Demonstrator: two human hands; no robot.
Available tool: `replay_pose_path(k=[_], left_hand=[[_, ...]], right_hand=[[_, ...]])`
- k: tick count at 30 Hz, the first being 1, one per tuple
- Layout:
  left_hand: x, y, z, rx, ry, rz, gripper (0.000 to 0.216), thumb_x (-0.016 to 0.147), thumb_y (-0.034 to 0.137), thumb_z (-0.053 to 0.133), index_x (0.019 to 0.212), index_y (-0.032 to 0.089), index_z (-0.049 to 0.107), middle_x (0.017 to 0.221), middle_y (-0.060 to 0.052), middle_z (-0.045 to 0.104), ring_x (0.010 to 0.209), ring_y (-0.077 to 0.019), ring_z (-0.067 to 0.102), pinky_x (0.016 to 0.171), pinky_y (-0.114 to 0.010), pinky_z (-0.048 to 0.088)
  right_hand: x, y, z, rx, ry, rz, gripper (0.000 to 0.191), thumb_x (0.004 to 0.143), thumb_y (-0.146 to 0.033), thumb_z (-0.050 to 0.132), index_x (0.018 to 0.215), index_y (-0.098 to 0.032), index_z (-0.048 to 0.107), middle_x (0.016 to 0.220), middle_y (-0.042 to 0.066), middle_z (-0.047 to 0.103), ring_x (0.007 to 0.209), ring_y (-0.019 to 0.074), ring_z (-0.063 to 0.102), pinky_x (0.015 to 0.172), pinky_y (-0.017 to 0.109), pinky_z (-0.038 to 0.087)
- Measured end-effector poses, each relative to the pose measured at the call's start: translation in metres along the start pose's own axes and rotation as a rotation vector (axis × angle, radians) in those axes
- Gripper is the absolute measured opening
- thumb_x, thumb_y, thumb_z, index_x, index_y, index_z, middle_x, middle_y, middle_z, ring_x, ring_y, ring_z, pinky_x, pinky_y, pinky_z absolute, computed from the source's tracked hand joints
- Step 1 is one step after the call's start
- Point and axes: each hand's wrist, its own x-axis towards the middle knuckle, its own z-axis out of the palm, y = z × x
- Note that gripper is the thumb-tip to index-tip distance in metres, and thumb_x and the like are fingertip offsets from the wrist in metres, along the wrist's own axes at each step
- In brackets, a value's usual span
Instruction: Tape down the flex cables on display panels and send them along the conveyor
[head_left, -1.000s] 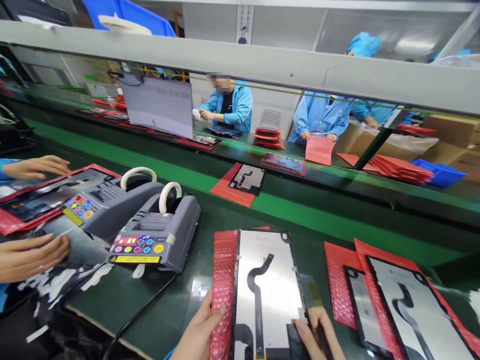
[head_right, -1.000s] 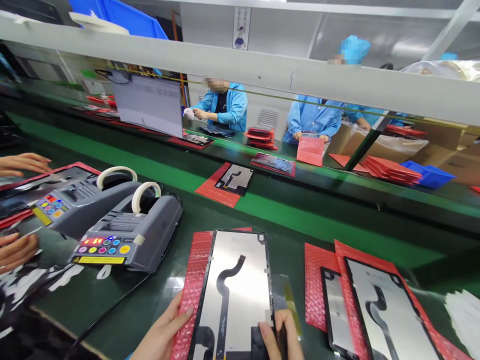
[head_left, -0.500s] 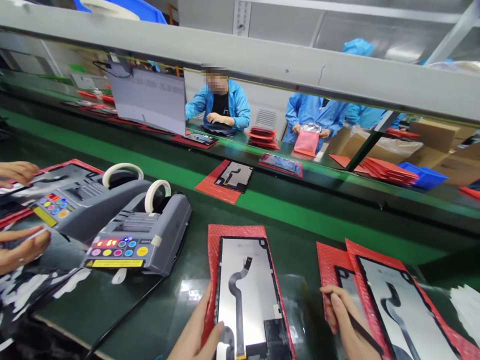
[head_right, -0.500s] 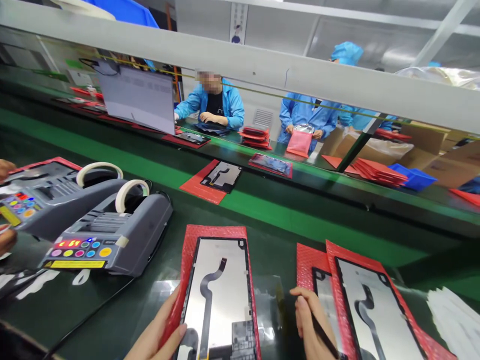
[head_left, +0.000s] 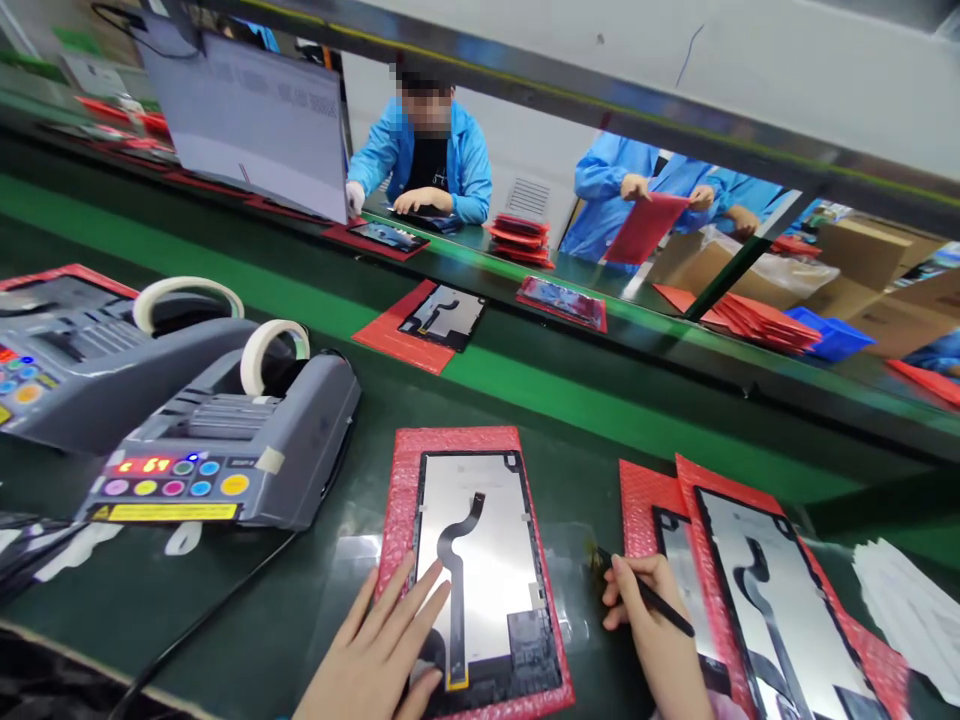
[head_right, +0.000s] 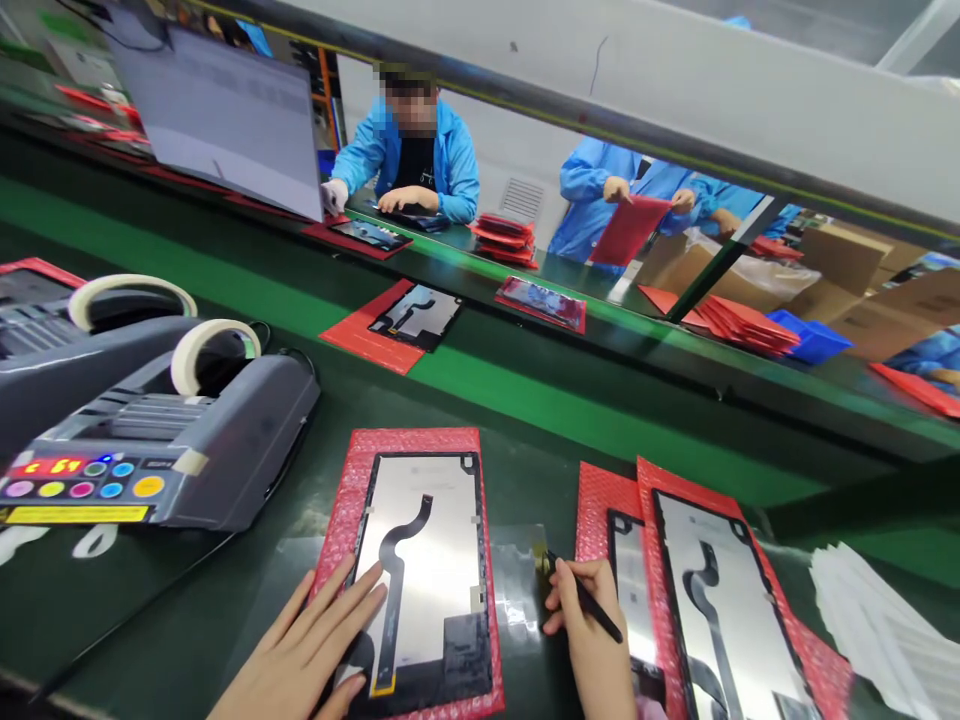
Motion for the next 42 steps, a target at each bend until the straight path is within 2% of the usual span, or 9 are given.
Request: replay_pose_path(k=[6,15,26,30,34,42], left_hand=[[-0.003,-0.001,0.005,0.025,-0.004,0.001,0.075,0.096,0.027,0.057,0.164,0.03,0.024,0.154,-0.001,0.054,0.132,-0.0278,0.061,0.123,-0.041,0.029],[-0.005,0.0,0.004,0.05,-0.012,0.006,0.069,0.096,0.028,0.057,0.161,0.028,0.033,0.155,-0.001,0.052,0.134,-0.0275,0.058,0.125,-0.042,0.022],[-0.004,0.002,0.003,-0.028,-0.054,-0.052,0.066,0.096,0.027,0.056,0.159,0.03,0.037,0.155,-0.002,0.053,0.134,-0.0288,0.059,0.124,-0.044,0.027],[-0.004,0.002,0.004,0.001,-0.023,-0.03,0.067,0.096,0.027,0.056,0.16,0.029,0.035,0.155,-0.002,0.053,0.133,-0.0288,0.059,0.124,-0.044,0.025],[-0.004,0.002,0.004,0.03,0.018,-0.007,0.071,0.096,0.026,0.057,0.162,0.026,0.031,0.155,-0.002,0.053,0.133,-0.0278,0.058,0.126,-0.042,0.02],[-0.006,0.003,0.004,0.024,-0.058,-0.041,0.064,0.098,0.027,0.055,0.16,0.026,0.036,0.158,-0.002,0.049,0.138,-0.0297,0.053,0.125,-0.045,0.02]], right_hand=[[-0.002,-0.001,-0.002,-0.032,0.009,0.028,0.045,0.075,-0.06,0.08,0.085,-0.022,0.061,0.068,-0.002,0.069,0.047,0.0161,0.066,0.048,0.028,0.055],[0.004,0.014,-0.007,0.036,0.013,0.045,0.051,0.077,-0.068,0.075,0.088,-0.021,0.059,0.067,-0.001,0.071,0.047,0.0172,0.068,0.047,0.029,0.058],[0.003,0.008,-0.008,-0.029,-0.014,0.044,0.045,0.079,-0.063,0.077,0.086,-0.021,0.061,0.069,-0.001,0.072,0.05,0.0172,0.069,0.05,0.029,0.058],[0.006,0.009,-0.009,-0.022,-0.014,0.058,0.046,0.072,-0.062,0.082,0.081,-0.02,0.063,0.068,0.0,0.072,0.051,0.0175,0.069,0.051,0.029,0.059],[0.004,0.009,-0.008,0.012,0.01,0.025,0.046,0.074,-0.061,0.082,0.08,-0.019,0.063,0.068,0.001,0.073,0.048,0.0162,0.067,0.05,0.029,0.058],[-0.001,0.004,-0.006,0.079,-0.011,-0.059,0.044,0.081,-0.061,0.078,0.079,-0.019,0.063,0.063,0.002,0.072,0.042,0.0145,0.063,0.042,0.026,0.053]])
